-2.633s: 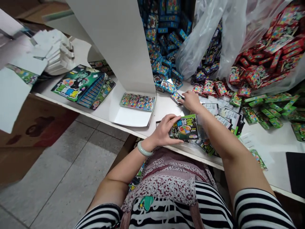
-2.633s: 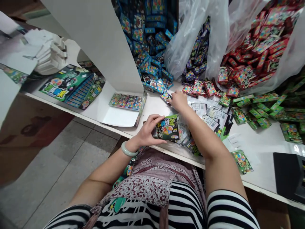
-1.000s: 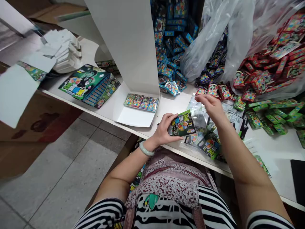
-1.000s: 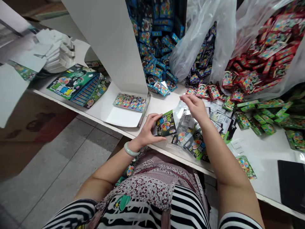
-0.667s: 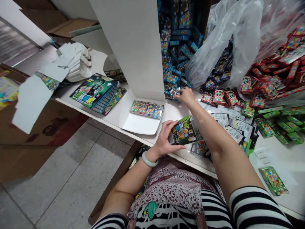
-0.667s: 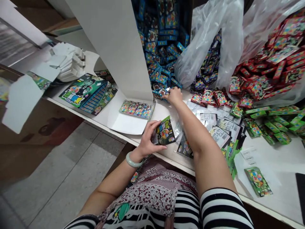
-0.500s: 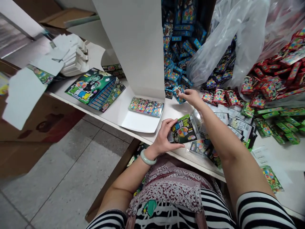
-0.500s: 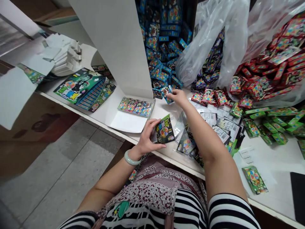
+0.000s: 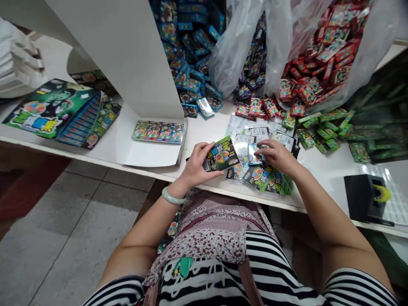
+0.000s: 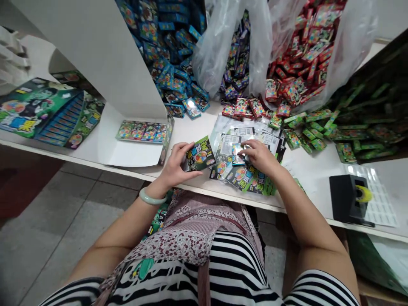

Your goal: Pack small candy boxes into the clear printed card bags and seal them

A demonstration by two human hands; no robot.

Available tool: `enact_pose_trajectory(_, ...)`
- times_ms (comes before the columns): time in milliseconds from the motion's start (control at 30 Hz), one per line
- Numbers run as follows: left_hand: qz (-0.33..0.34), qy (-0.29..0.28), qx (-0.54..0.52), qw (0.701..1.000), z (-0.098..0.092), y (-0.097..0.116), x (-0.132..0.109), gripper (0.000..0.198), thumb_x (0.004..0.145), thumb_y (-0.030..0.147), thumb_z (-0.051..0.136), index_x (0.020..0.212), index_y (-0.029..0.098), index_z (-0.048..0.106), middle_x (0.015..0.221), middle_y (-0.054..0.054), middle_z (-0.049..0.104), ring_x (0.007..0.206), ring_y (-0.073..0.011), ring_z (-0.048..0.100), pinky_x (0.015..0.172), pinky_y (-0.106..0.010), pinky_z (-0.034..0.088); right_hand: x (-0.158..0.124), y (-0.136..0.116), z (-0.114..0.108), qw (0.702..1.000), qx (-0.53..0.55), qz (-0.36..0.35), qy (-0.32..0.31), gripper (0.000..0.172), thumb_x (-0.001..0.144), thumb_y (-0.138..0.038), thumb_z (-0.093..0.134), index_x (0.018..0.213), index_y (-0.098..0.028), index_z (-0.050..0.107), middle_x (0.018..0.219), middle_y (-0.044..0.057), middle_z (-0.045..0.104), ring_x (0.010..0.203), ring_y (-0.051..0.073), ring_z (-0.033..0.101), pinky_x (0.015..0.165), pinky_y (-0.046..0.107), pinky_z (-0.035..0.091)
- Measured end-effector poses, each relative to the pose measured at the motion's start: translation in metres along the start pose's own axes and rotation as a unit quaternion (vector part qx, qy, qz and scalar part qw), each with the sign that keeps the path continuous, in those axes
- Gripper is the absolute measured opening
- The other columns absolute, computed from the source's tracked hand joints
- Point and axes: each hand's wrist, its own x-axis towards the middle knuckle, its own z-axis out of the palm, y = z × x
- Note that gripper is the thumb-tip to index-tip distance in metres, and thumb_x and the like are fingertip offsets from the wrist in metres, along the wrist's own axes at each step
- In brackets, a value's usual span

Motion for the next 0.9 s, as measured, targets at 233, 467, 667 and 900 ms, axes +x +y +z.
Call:
enact_pose_trajectory(233,0.053,-0.048,0.008,0.997,0.007,-0.004,0.006,0.097,0.073,0.065,0.078,0.152,0.024,0.038,0.128,-0.013,0.049,0.120,-0.0311,0.054,0.104,-0.052,0.050,0.001,-0.015,-0.001,0.994,-0.046,0.080,-0.062,0.082,0.071,-0.041,0.084,0.144,-0.025,0.050,0.155,0.018,0.043,0.146,0.044,0.033,0.112,0.069,0.032)
enact_pose_trajectory(467,0.068,-0.072,0.004,0.995,0.003,-0.001,0.013,0.098,0.073,0.062,0.079,0.153,0.024,0.037,0.129,-0.014,0.048,0.122,-0.0323,0.052,0.105,-0.053,0.049,-0.007,-0.045,-0.036,0.997,0.053,-0.026,0.047,0.068,0.076,-0.044,0.080,0.137,-0.029,0.056,0.140,0.012,0.051,0.132,0.035,0.048,0.113,0.057,0.040)
enact_pose_trajectory(667,0.076,-0.092,-0.015,0.993,0.004,0.007,0.019,0.097,0.072,0.060,0.080,0.153,0.026,0.037,0.129,-0.014,0.049,0.122,-0.0323,0.052,0.105,-0.054,0.049,-0.005,-0.076,-0.056,0.996,-0.005,-0.060,-0.072,0.067,0.078,-0.039,0.079,0.139,-0.030,0.056,0.142,0.013,0.052,0.131,0.037,0.048,0.108,0.059,0.044)
enact_pose_trajectory(900,0.094,-0.110,-0.041,0.989,0.004,0.014,0.019,0.098,0.071,0.060,0.081,0.152,0.025,0.037,0.129,-0.015,0.048,0.121,-0.0330,0.052,0.103,-0.054,0.050,0.003,-0.079,-0.056,0.992,-0.024,-0.079,-0.090,0.063,0.076,-0.037,0.081,0.136,-0.029,0.061,0.142,0.013,0.053,0.129,0.038,0.051,0.107,0.060,0.045)
